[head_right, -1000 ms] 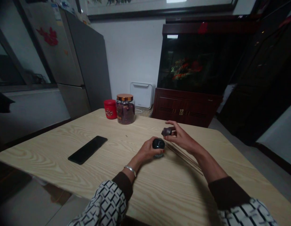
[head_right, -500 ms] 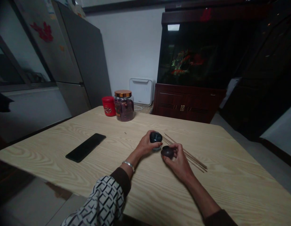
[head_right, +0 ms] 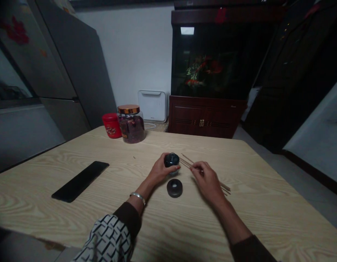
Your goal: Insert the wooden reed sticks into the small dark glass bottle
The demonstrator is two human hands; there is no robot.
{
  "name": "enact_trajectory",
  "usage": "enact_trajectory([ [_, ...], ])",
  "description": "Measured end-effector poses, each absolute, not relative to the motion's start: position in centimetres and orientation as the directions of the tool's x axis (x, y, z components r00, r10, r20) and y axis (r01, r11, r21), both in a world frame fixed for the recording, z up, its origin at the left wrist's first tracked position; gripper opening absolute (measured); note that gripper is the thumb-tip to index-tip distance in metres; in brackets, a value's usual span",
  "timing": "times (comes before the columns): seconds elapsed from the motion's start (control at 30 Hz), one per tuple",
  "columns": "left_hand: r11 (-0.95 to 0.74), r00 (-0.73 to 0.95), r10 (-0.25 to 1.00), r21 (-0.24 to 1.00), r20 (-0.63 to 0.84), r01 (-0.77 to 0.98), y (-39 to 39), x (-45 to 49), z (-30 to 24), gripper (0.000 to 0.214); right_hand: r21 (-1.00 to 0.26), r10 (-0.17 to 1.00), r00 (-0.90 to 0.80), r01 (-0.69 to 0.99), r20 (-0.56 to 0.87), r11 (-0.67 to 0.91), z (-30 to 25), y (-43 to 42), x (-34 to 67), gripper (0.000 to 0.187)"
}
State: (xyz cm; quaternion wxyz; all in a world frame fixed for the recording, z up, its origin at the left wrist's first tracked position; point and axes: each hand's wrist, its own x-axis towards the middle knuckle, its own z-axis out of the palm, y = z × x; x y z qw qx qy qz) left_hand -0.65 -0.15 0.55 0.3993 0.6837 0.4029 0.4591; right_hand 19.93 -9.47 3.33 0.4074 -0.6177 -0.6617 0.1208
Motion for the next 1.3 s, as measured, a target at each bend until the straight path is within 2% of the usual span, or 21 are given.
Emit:
enact_trajectory([
  [0.1, -0.360, 0.275, 0.914, 0.910, 0.299, 0.207, -0.1, -0.7, 0.5, 0.068, -0.453, 0.938, 0.160, 0.892, 0.308, -0.004, 3.7, -7.2, 24.0, 0.019],
  [0.17, -0.359, 0.275, 0.916, 0.903, 0.292, 0.237, -0.1, -0.6, 0.4, 0.068, -0.318, 0.971, 0.134, 0.946, 0.196, -0.066, 3.5, -6.4, 25.5, 0.019],
  [0.23, -0.356, 0.279, 0.917, 0.899, 0.284, 0.255, -0.1, -0.6, 0.4, 0.068, -0.238, 0.986, 0.105, 0.969, 0.128, -0.072, 3.3, -6.1, 25.9, 0.021],
  [0.4, -0.355, 0.283, 0.918, 0.890, 0.276, 0.285, -0.1, -0.5, 0.4, 0.065, -0.090, 0.982, 0.085, 0.993, 0.168, -0.071, 3.0, -6.1, 25.2, 0.019],
  [0.63, -0.317, 0.287, 0.929, 0.904, 0.235, 0.287, -0.1, -0.3, 0.8, 0.064, 0.049, 0.994, 0.035, 0.998, 0.106, -0.041, 3.3, -5.1, 24.9, 0.024],
  [0.87, -0.340, 0.295, 0.919, 0.903, 0.260, 0.263, 0.1, -0.3, 0.4, 0.064, 0.038, 0.994, 0.004, 0.999, 0.105, -0.008, 3.4, -5.5, 24.7, 0.028],
  [1.17, -0.308, 0.297, 0.927, 0.916, 0.228, 0.258, -0.1, -0.3, 0.8, 0.064, -0.121, 0.998, 0.067, 0.991, 0.015, -0.064, 4.6, -5.4, 24.2, 0.020],
  [1.3, -0.309, 0.297, 0.926, 0.918, 0.232, 0.247, -0.5, -0.2, 1.3, 0.061, -0.192, 0.998, 0.030, 0.981, 0.051, -0.020, 4.0, -5.3, 24.2, 0.023],
])
